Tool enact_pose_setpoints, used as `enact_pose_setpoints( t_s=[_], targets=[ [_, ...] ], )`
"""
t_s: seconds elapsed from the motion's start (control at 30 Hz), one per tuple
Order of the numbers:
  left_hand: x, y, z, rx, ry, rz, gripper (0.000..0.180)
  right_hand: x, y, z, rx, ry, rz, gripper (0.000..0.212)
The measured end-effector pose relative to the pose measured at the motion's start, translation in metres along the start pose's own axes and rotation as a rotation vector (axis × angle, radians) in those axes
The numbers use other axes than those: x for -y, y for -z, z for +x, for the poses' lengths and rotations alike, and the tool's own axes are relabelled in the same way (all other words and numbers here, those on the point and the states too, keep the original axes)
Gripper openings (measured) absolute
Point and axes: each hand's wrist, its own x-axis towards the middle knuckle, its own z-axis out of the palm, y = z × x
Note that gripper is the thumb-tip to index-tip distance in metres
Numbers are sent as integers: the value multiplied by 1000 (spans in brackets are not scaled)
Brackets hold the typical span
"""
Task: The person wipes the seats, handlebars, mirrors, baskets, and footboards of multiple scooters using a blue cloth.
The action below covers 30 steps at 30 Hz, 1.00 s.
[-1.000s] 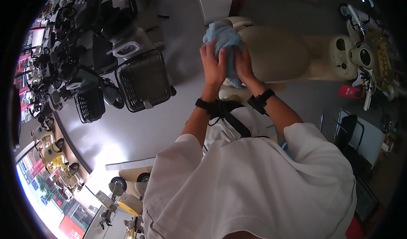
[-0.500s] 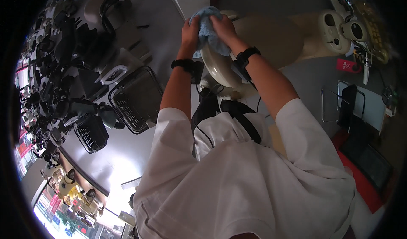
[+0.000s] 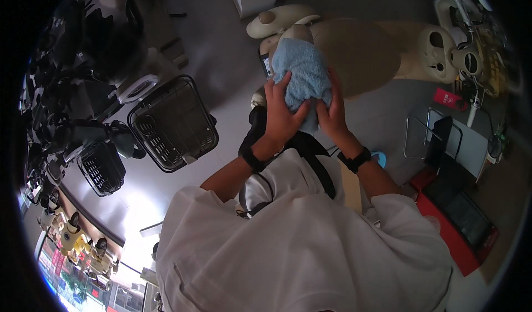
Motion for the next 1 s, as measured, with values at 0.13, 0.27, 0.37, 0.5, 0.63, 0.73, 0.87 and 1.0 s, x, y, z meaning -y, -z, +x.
enact_pose_setpoints(
  t_s=[0.13, 0.27, 0.37, 0.5, 0.63, 0.73, 0.87, 1.0],
  targets=[
    [15, -5, -31, 33, -91, 4, 78, -1, -5, -35, -22, 12, 12, 57],
    [5, -9, 2, -32, -121, 6, 76, -1, -8, -13, -84, -213, 79, 54],
    [-10, -13, 42, -133, -109, 2, 68, -5, -4, 23, -85, -302, 64, 53],
    [-10, -18, 69, -241, -7, 84, 63, -13, -7, 66, -44, -365, 147, 54],
    [-11, -19, 59, -275, 18, -2, 65, -8, -12, 63, -33, -235, 154, 55],
    [-10, -19, 32, -303, -27, 72, 66, -12, -14, 40, -42, -106, 138, 55],
    [-14, -14, -16, -230, 63, 124, 65, -9, -12, -11, -104, 38, -20, 52],
    [-7, 7, -64, -97, 86, 56, 59, 12, -11, -61, -86, 183, -103, 54]
  ],
)
